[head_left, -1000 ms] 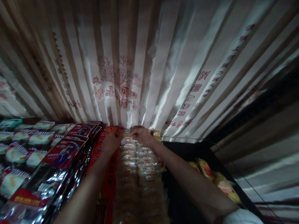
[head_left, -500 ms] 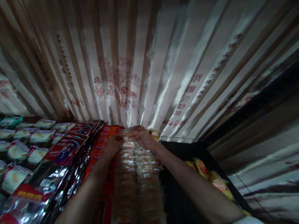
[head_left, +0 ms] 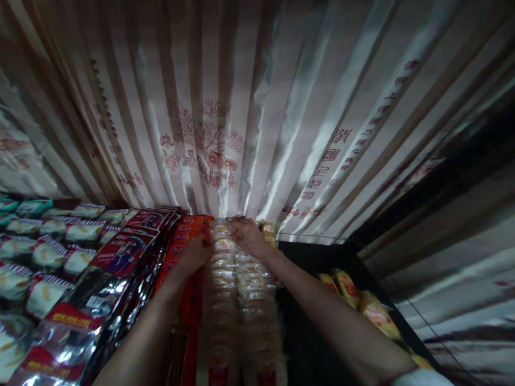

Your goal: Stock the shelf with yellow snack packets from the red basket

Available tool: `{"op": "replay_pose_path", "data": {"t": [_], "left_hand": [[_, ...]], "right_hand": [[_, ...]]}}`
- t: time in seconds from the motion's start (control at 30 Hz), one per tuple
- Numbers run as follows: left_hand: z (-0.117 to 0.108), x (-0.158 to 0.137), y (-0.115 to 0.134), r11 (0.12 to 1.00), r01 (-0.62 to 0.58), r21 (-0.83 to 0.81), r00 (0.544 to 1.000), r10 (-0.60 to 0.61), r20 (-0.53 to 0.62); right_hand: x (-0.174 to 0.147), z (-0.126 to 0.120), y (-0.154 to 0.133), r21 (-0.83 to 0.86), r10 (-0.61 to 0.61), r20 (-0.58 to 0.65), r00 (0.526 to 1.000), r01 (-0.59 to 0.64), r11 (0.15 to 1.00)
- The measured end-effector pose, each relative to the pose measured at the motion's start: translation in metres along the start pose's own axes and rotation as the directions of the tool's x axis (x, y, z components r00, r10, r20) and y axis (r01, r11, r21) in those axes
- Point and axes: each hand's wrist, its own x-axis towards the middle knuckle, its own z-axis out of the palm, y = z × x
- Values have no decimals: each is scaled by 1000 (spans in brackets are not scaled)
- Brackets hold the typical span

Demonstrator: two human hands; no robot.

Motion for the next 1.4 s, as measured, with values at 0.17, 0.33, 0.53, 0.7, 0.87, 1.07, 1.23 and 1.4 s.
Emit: {"op": "replay_pose_path", "data": {"t": [0.17,0.33,0.53,0.7,0.87,1.07,1.23,1.4], "left_hand": [[7,2,-4,1000,-22,-2,1000,22,-13],[15,4,-4,1000,-10,-17,993,8,-120],[9,-3,-6,999,35,4,988,-34,-152],[1,-17,-18,998,-57,-6,998,57,-8],[2,-18,-16,986,-73,-148,996,81,48],[13,-15,-7,977,-66,-205,993,45,-106],[17,-14,-11,972,-44,-229,986,5,-166],[3,-26,-21,991,-6,-131,995,-6,-95]], "right_hand": [[-10,-9,-7,38,-90,22,996,89,995],[-15,-11,-9,10,-138,137,981,138,990],[-14,-10,-15,-168,-70,125,990,91,982],[-14,-9,-19,-173,-57,146,988,82,982],[-17,-6,-19,-115,-75,63,995,82,990],[-27,-9,-19,7,-146,118,982,147,989],[-28,-12,-27,-102,-107,132,985,121,987],[-26,-13,-36,-169,6,167,986,23,985]]}}
